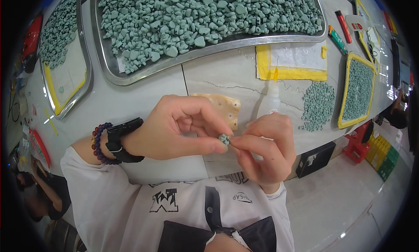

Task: Assembling small components by applying glue and inserting tiny green pieces at an assembly workstation.

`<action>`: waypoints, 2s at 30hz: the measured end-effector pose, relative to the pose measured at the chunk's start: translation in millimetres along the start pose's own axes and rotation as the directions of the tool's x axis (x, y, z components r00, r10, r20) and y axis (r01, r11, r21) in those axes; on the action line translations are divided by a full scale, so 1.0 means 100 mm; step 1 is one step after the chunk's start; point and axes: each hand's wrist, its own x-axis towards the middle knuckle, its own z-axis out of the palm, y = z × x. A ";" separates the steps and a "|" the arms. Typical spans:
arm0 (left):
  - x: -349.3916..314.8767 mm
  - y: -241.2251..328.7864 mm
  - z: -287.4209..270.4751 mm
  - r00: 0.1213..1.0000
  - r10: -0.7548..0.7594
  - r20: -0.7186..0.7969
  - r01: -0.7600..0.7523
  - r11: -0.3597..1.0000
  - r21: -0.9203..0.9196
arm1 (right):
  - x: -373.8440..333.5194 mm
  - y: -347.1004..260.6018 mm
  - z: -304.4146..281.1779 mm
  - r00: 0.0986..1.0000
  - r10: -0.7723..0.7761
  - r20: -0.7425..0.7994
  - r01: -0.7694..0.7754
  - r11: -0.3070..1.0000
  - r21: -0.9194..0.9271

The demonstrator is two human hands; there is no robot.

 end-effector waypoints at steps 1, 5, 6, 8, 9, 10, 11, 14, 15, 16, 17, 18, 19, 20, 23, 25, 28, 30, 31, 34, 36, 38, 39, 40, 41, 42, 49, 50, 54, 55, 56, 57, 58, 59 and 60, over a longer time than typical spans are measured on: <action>0.00 0.01 0.00 1.000 -0.021 -0.006 0.021 1.000 -0.018 | 0.00 0.00 0.00 1.000 0.007 -0.001 -0.007 1.000 0.010; 0.00 0.02 0.00 0.999 -0.045 -0.004 0.045 0.998 -0.032 | 0.00 -0.01 -0.02 1.000 0.014 0.000 -0.014 1.000 0.019; -0.01 0.02 0.00 0.999 -0.045 -0.004 0.045 0.998 -0.032 | 0.00 -0.02 -0.02 1.000 0.008 0.000 -0.008 1.000 0.008; -0.01 0.01 0.00 0.999 -0.041 -0.010 0.041 0.999 -0.025 | 0.00 -0.02 -0.02 1.000 0.002 0.001 -0.002 1.000 -0.003; -0.01 0.01 0.00 0.999 -0.039 -0.013 0.039 0.999 -0.021 | -0.01 -0.01 -0.01 1.000 -0.016 -0.011 0.016 1.000 -0.022; 0.00 0.00 0.00 0.999 -0.040 -0.013 0.039 0.999 -0.021 | -0.01 -0.01 0.00 0.999 -0.034 -0.022 0.033 0.999 -0.042; 0.00 0.00 0.00 1.000 -0.024 -0.011 0.024 1.000 0.000 | -0.01 0.00 0.00 0.998 -0.051 -0.033 0.049 0.997 -0.062; 0.00 -0.02 -0.01 1.000 0.007 -0.007 -0.006 0.999 0.041 | 0.01 -0.03 -0.03 0.998 -0.066 -0.003 0.066 0.992 -0.105; 0.00 -0.03 -0.01 1.000 0.020 0.000 -0.019 0.999 0.045 | 0.01 -0.04 -0.04 0.997 -0.073 0.012 0.074 0.989 -0.127; 0.00 -0.04 -0.01 0.999 0.032 0.007 -0.033 0.998 0.049 | 0.01 -0.03 -0.03 0.997 -0.073 0.012 0.074 0.989 -0.127; 0.00 -0.05 -0.01 0.999 0.045 0.014 -0.046 0.998 0.052 | -0.01 -0.02 -0.01 0.996 -0.087 -0.007 0.085 0.988 -0.128; 0.00 -0.04 -0.02 0.999 0.046 0.014 -0.046 0.998 0.053 | -0.02 0.00 0.01 0.995 -0.100 -0.027 0.096 0.987 -0.130; 0.01 -0.04 -0.02 0.999 0.049 0.016 -0.050 0.996 0.072 | -0.02 0.01 0.02 0.992 -0.114 -0.047 0.107 0.986 -0.132; 0.01 -0.03 -0.03 0.998 0.052 0.019 -0.054 0.994 0.092 | -0.02 0.00 0.03 0.992 -0.114 -0.047 0.107 0.986 -0.131; 0.01 -0.04 -0.04 0.997 0.067 0.030 -0.070 0.989 0.128 | -0.03 -0.01 0.03 0.989 -0.132 -0.068 0.119 0.980 -0.160; 0.01 -0.06 -0.05 0.995 0.089 0.049 -0.096 0.982 0.160 | -0.03 -0.01 0.04 0.988 -0.139 -0.072 0.125 0.978 -0.167; 0.01 -0.05 -0.04 0.996 0.083 0.036 -0.088 0.984 0.158 | -0.02 -0.01 0.04 0.985 -0.153 -0.081 0.136 0.974 -0.180; 0.01 -0.05 -0.03 0.996 0.080 0.030 -0.084 0.984 0.157 | -0.02 -0.03 0.02 0.987 -0.150 -0.062 0.133 0.967 -0.217; 0.01 -0.06 -0.03 0.995 0.094 0.026 -0.097 0.982 0.162 | -0.01 -0.04 0.01 0.988 -0.148 -0.053 0.132 0.963 -0.235; 0.01 -0.08 -0.02 0.992 0.123 0.018 -0.124 0.977 0.173 | -0.01 -0.07 0.00 0.989 -0.145 -0.037 0.130 0.953 -0.272; 0.01 -0.08 -0.01 0.990 0.140 0.017 -0.140 0.970 0.197 | -0.02 -0.07 0.00 0.989 -0.144 -0.028 0.129 0.948 -0.290; 0.01 -0.07 0.00 0.989 0.148 0.017 -0.149 0.967 0.209 | -0.02 -0.08 0.02 0.989 -0.141 -0.033 0.125 0.945 -0.302; 0.01 -0.06 0.00 0.991 0.131 0.010 -0.131 0.977 0.171 | -0.02 -0.08 0.02 0.990 -0.140 -0.036 0.122 0.944 -0.308; 0.01 -0.05 0.01 0.993 0.114 0.004 -0.114 0.985 0.132 | -0.02 -0.08 0.02 0.989 -0.140 -0.036 0.122 0.943 -0.308; 0.01 -0.05 0.01 0.995 0.097 -0.001 -0.096 0.991 0.092 | -0.01 -0.09 0.02 0.991 -0.131 -0.041 0.112 0.945 -0.308; 0.01 -0.04 0.01 0.995 0.097 -0.001 -0.096 0.991 0.093 | -0.01 -0.10 0.02 0.992 -0.121 -0.045 0.102 0.946 -0.308; 0.00 -0.02 0.03 0.999 -0.033 -0.036 0.030 0.997 -0.068 | -0.02 -0.07 0.02 0.997 -0.064 -0.053 0.052 0.976 -0.211; 0.00 -0.02 0.03 0.999 -0.032 -0.036 0.030 0.997 -0.068 | -0.02 -0.07 0.00 0.999 -0.033 -0.038 0.026 0.985 -0.168; 0.01 -0.04 0.04 0.999 0.022 -0.031 -0.023 0.999 -0.049 | -0.01 -0.06 0.00 0.999 0.021 -0.037 -0.025 0.994 -0.109; 0.01 -0.04 0.04 0.998 0.054 -0.035 -0.054 0.998 -0.015 | -0.01 -0.06 0.00 0.998 0.033 -0.044 -0.037 0.994 -0.101; 0.01 -0.05 0.04 0.996 0.085 -0.038 -0.085 0.996 0.019 | -0.01 -0.06 0.01 0.998 0.033 -0.044 -0.038 0.994 -0.101; 0.02 -0.06 0.04 0.992 0.117 -0.040 -0.115 0.992 0.053 | -0.01 -0.06 0.01 0.998 0.031 -0.046 -0.035 0.993 -0.111; 0.01 -0.07 0.04 0.992 0.117 -0.040 -0.115 0.992 0.053 | -0.01 -0.06 0.01 0.999 0.027 -0.046 -0.032 0.992 -0.121; 0.01 -0.08 0.04 0.990 0.135 -0.043 -0.132 0.989 0.069 | -0.01 -0.07 0.01 0.999 0.024 -0.047 -0.030 0.991 -0.131; 0.01 -0.08 0.04 0.987 0.152 -0.045 -0.148 0.985 0.085 | 0.00 -0.07 0.01 0.999 0.024 -0.047 -0.030 0.991 -0.131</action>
